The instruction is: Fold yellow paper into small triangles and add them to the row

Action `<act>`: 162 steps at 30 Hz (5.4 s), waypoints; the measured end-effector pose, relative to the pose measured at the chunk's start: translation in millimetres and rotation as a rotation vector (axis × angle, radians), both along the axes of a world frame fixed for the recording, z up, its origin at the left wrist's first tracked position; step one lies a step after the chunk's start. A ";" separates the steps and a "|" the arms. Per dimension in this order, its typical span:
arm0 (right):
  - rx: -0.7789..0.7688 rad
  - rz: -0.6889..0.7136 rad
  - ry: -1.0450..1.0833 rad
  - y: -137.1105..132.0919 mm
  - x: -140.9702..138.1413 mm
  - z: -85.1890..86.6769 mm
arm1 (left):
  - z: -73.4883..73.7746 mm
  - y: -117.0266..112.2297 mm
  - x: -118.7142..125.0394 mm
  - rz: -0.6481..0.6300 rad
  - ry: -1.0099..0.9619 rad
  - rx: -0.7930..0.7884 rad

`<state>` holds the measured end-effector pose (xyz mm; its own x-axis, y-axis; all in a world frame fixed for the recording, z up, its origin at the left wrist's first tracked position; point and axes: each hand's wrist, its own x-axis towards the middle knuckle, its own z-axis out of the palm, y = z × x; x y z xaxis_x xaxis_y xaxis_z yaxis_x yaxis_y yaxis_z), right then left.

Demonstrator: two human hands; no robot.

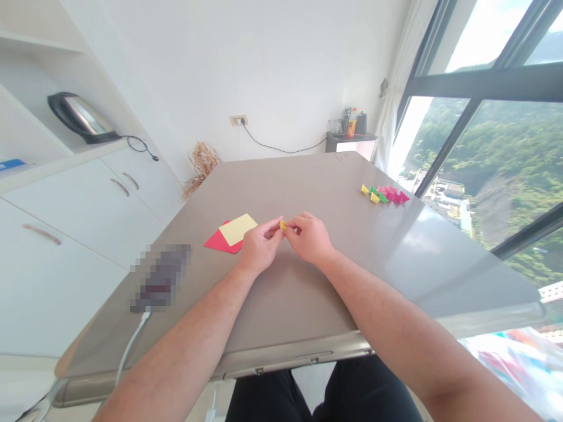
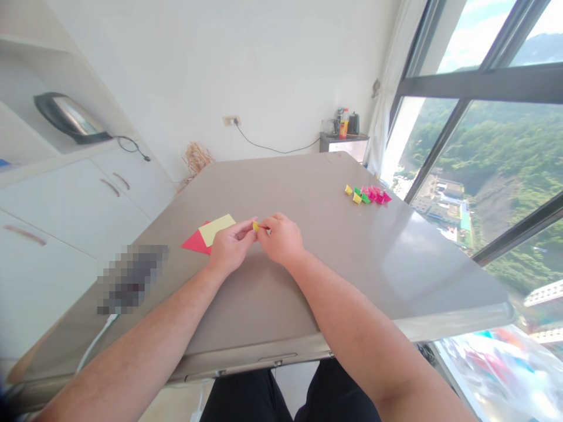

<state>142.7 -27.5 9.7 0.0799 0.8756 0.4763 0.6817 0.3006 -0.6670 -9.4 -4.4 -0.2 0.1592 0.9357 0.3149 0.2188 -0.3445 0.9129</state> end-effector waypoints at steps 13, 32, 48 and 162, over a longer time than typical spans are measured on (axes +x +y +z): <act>0.036 -0.094 -0.114 -1.2 -1.8 1.3 | 5.7 -8.0 6.7 -0.061 -0.138 -0.077; 0.005 -0.098 -0.191 -2.1 -3.8 1.6 | 0.8 -3.6 7.0 -0.072 -0.181 -0.105; -0.108 -0.124 -0.207 -3.0 -10.0 4.7 | -0.3 -0.4 5.7 0.016 -0.176 -0.095; -0.287 -0.678 -0.278 71.1 236.1 -29.4 | 0.2 15.4 -4.1 -0.013 0.170 -0.284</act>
<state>378.8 43.6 -19.6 0.5515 0.7703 0.3202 0.8082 -0.3984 -0.4337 -13.5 11.0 0.1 0.2000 0.9798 0.0099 0.3733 -0.0855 0.9238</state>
